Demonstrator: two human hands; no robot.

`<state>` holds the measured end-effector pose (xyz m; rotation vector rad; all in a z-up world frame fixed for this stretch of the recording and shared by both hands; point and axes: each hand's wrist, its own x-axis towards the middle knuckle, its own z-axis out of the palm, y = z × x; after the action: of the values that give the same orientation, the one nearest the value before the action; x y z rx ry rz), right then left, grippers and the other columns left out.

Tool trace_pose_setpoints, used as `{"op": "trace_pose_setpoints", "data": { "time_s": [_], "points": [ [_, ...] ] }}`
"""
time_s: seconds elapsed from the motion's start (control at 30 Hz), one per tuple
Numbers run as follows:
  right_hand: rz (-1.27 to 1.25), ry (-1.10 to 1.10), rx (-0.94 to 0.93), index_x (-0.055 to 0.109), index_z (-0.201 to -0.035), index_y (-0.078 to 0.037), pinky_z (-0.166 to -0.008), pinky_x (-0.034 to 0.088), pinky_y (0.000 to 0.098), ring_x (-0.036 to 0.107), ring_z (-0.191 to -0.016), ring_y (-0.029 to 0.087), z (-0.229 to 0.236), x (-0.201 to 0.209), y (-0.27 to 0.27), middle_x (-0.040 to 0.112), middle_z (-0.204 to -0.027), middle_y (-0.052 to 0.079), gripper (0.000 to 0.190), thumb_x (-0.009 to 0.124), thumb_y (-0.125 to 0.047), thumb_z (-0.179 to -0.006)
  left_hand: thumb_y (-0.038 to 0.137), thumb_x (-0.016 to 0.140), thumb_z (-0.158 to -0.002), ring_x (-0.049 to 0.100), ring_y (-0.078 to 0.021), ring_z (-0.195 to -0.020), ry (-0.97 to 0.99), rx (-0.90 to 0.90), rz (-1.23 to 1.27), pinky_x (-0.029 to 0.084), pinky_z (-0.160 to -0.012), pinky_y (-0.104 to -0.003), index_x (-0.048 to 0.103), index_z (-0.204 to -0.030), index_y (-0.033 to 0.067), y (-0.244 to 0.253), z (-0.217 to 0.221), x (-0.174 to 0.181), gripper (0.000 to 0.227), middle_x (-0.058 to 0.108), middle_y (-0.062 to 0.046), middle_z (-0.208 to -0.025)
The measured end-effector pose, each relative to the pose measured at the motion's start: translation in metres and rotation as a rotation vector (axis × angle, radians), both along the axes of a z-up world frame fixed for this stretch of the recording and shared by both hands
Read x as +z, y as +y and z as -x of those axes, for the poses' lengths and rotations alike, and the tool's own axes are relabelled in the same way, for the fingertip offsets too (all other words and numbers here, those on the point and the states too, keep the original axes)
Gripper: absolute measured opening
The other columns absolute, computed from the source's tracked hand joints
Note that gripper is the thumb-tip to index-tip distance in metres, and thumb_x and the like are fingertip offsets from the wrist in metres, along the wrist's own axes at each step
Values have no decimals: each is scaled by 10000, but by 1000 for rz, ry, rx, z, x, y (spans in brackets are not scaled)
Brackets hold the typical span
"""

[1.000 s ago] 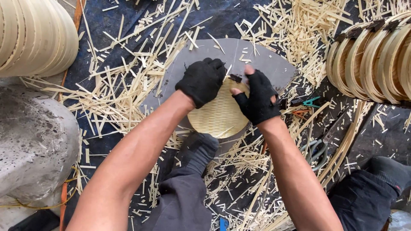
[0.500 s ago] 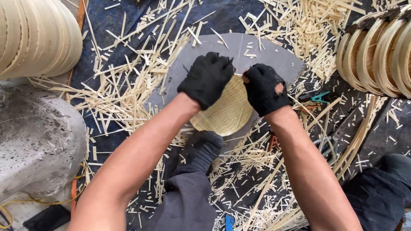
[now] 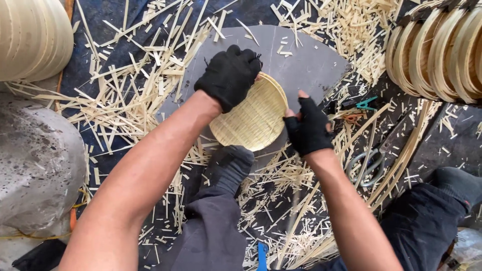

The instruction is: The person attaches a flexible bamboo strip around the rim of a woven circular base using a clip, presses it along the edge by hand, and stacks the completed piece onto a pile before repeating the process.

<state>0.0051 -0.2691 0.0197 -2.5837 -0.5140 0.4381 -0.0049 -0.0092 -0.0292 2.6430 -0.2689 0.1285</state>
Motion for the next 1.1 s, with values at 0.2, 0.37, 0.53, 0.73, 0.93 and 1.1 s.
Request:
{"op": "trace_pose_setpoints", "data": {
  "time_s": [0.2,0.37,0.53,0.73,0.93,1.1],
  "points": [
    [-72,-125,23,701,-1104,-35,-731,542,449,690,-829,363,4,-40,5,690,-909,164,201,709,-181,-965,160,687,-848,647,-321,-969,21,13,25,541,-773,-440,714,-1002,84,-4,2,-7,174,695,-88,-1053],
    [-102,-254,98,679,-909,-73,-737,527,487,660,-851,404,-31,-31,20,660,-880,160,116,682,-160,-986,157,700,-910,635,-342,-950,-77,172,140,528,-794,-462,697,-978,76,-16,21,-5,105,680,-110,-1023],
    [32,-239,465,673,-883,-106,-680,533,464,663,-800,349,-71,-16,31,653,-844,119,80,699,-163,-933,254,712,-889,618,-387,-948,198,436,157,507,-821,-504,663,-1025,35,-25,39,26,262,647,-179,-1044],
    [19,-323,703,665,-874,-125,-653,521,457,663,-791,331,-84,-12,50,634,-813,89,90,735,-178,-894,294,701,-890,629,-362,-993,212,96,198,515,-848,-476,665,-1082,29,-12,0,13,329,657,-156,-1072],
    [-45,-229,634,699,-960,-123,-710,545,444,679,-856,340,-78,-6,41,681,-895,91,63,717,-166,-918,194,664,-882,640,-348,-985,89,-154,106,529,-792,-461,678,-1064,40,-6,-15,-9,239,659,-137,-1062],
    [143,-158,474,712,-950,-119,-745,559,445,679,-864,346,-56,21,2,698,-908,120,82,710,-200,-954,169,644,-884,644,-345,-986,45,-144,57,539,-782,-454,681,-1075,26,-5,-11,-15,241,652,-147,-1067]
  ]
}}
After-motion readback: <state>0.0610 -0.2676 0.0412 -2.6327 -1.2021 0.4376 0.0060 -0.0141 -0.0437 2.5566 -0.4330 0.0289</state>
